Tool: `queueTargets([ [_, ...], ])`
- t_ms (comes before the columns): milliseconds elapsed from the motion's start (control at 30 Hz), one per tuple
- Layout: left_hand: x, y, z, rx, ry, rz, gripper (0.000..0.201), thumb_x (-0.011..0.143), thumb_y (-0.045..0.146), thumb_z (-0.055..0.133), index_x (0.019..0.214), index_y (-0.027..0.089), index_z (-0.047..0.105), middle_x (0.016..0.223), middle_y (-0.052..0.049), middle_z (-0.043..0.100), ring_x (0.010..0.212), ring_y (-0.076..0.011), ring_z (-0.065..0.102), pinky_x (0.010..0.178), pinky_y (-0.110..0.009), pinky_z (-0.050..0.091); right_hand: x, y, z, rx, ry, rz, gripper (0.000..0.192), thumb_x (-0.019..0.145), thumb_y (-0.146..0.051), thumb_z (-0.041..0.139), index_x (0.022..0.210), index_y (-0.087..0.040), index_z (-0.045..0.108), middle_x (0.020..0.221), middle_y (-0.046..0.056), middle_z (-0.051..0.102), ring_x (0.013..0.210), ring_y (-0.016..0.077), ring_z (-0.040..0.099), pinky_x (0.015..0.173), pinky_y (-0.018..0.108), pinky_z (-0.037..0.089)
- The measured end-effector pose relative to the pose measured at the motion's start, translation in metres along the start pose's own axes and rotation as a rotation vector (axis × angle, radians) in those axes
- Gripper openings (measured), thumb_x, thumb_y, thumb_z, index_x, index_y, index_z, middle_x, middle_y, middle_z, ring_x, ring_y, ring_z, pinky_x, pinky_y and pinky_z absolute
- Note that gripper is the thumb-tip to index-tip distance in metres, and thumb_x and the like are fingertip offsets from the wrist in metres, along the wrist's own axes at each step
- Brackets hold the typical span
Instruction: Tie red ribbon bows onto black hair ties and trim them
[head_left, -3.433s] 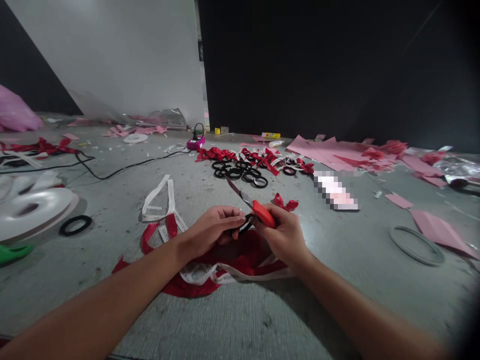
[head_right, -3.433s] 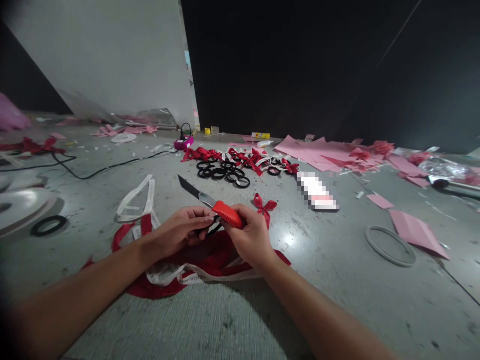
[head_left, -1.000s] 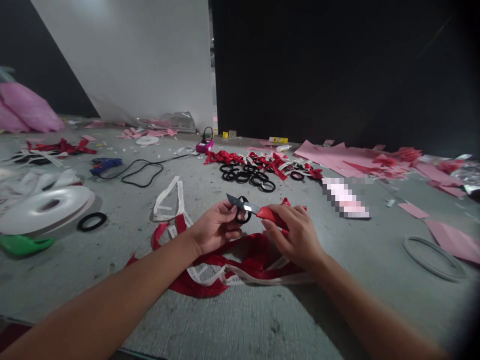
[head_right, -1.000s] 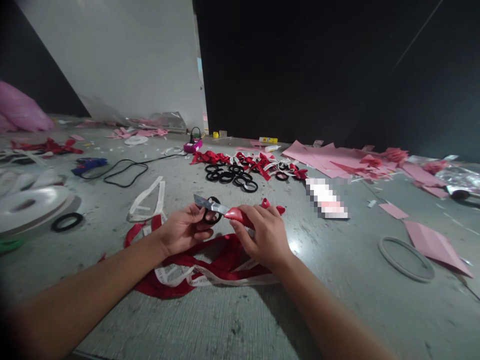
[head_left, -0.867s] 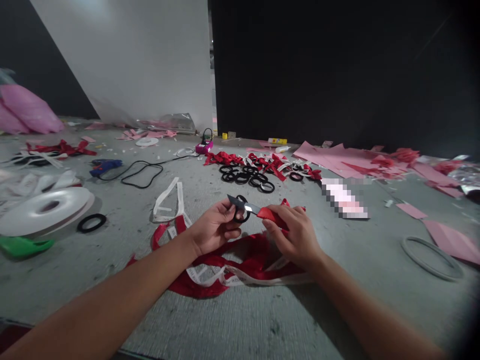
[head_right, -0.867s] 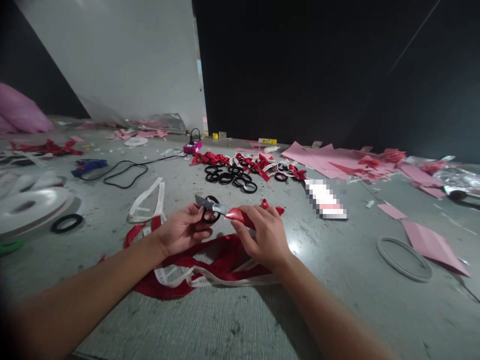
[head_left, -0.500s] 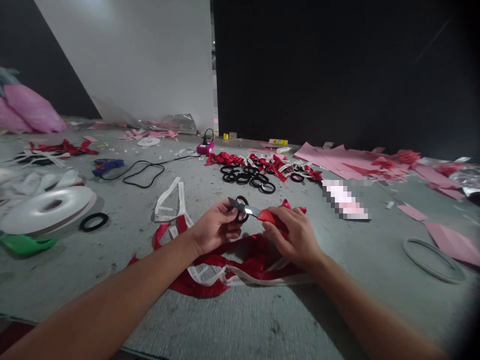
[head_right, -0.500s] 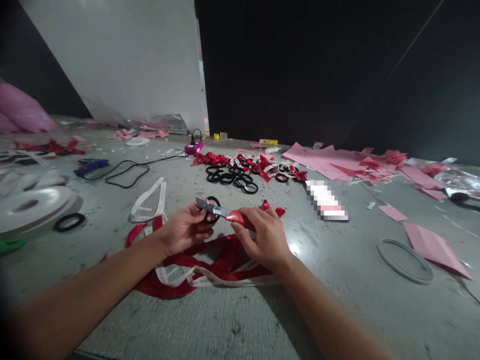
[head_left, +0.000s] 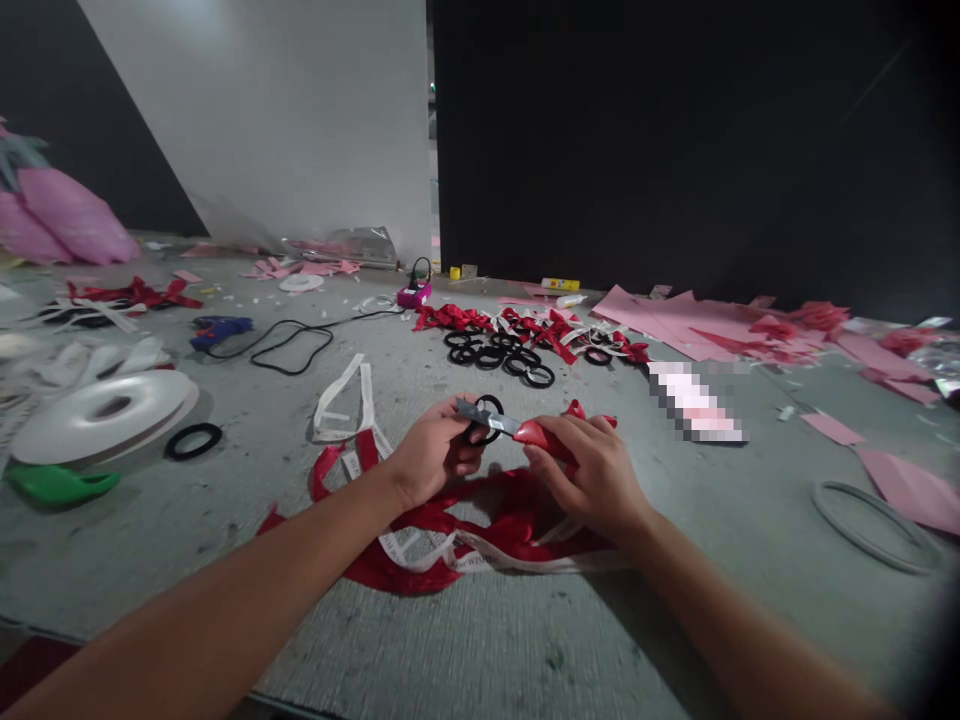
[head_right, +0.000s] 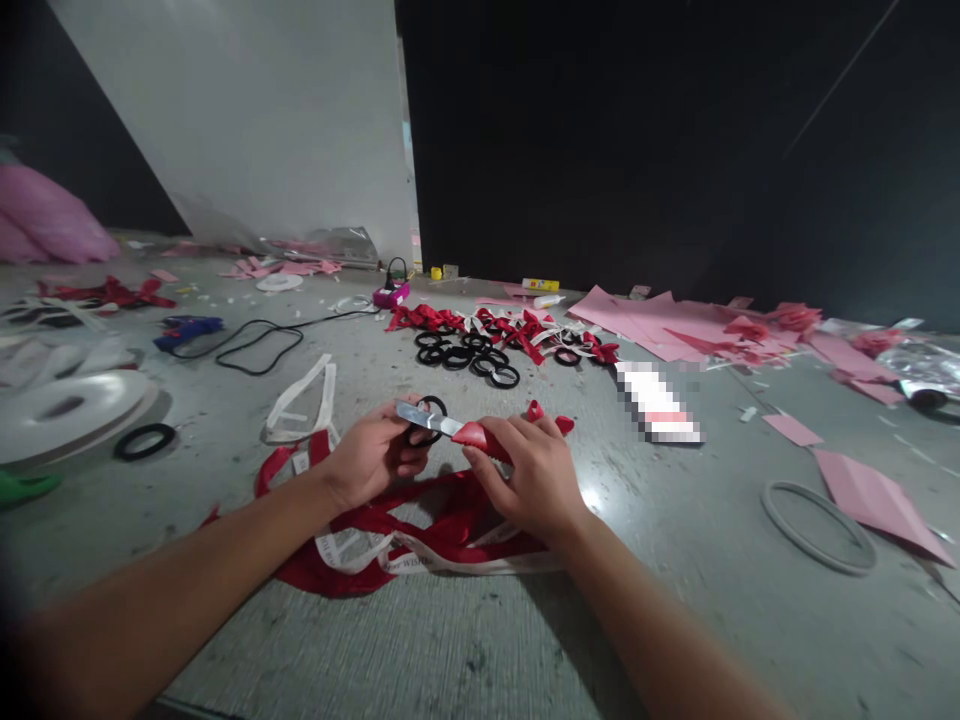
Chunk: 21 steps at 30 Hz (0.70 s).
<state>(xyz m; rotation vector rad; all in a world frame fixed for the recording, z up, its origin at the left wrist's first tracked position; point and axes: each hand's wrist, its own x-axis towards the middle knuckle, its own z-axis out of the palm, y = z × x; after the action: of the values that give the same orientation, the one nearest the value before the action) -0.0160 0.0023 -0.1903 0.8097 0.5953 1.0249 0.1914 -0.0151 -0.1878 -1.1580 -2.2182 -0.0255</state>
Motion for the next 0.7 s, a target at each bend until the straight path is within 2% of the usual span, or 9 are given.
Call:
queueTargets([
  [167,-0.0004,0.0001,-0.001,-0.086,-0.057,-0.018,0.013,0.078,0.015,0.059,0.075,0.018,0.047,0.062,0.004,0.039,0.046,-0.0064,0.036,0.041,-0.017,0.026,-0.0004,-0.0015,-0.0006,-0.035,0.008,-0.018,0.026,0.093,-0.038,0.049,0.106,-0.019,0.061,0.084,0.005,0.068,0.073,0.0197,0.058,0.072,0.036,0.036],
  [333,0.0017,0.0005,-0.0023,-0.117,-0.05,0.008,0.015,0.079,0.016,0.059,0.073,0.018,0.047,0.06,0.004,0.039,0.044,-0.006,0.033,0.041,-0.017,0.026,-0.0004,0.0033,-0.0075,-0.141,0.058,-0.035,0.025,0.091,-0.038,0.052,0.104,-0.019,0.062,0.08,0.005,0.066,0.071,0.0202,0.059,0.075,0.038,0.036],
  [500,0.0016,0.0007,-0.0013,-0.04,-0.052,0.066,0.021,0.083,0.023,0.06,0.071,0.019,0.044,0.06,0.005,0.038,0.044,-0.006,0.033,0.04,-0.017,0.024,-0.0012,0.0018,-0.0086,-0.135,0.073,-0.027,0.025,0.091,-0.038,0.052,0.102,-0.019,0.062,0.079,0.004,0.066,0.071,0.0204,0.06,0.074,0.038,0.036],
  [700,-0.002,-0.0048,0.0023,0.063,-0.029,0.019,0.019,0.078,0.016,0.062,0.074,0.019,0.044,0.061,0.004,0.04,0.045,-0.0054,0.034,0.042,-0.017,0.024,-0.0019,-0.0033,-0.0041,-0.096,0.044,-0.044,0.027,0.092,-0.039,0.051,0.105,-0.018,0.061,0.082,0.005,0.067,0.074,0.0207,0.06,0.074,0.037,0.037],
])
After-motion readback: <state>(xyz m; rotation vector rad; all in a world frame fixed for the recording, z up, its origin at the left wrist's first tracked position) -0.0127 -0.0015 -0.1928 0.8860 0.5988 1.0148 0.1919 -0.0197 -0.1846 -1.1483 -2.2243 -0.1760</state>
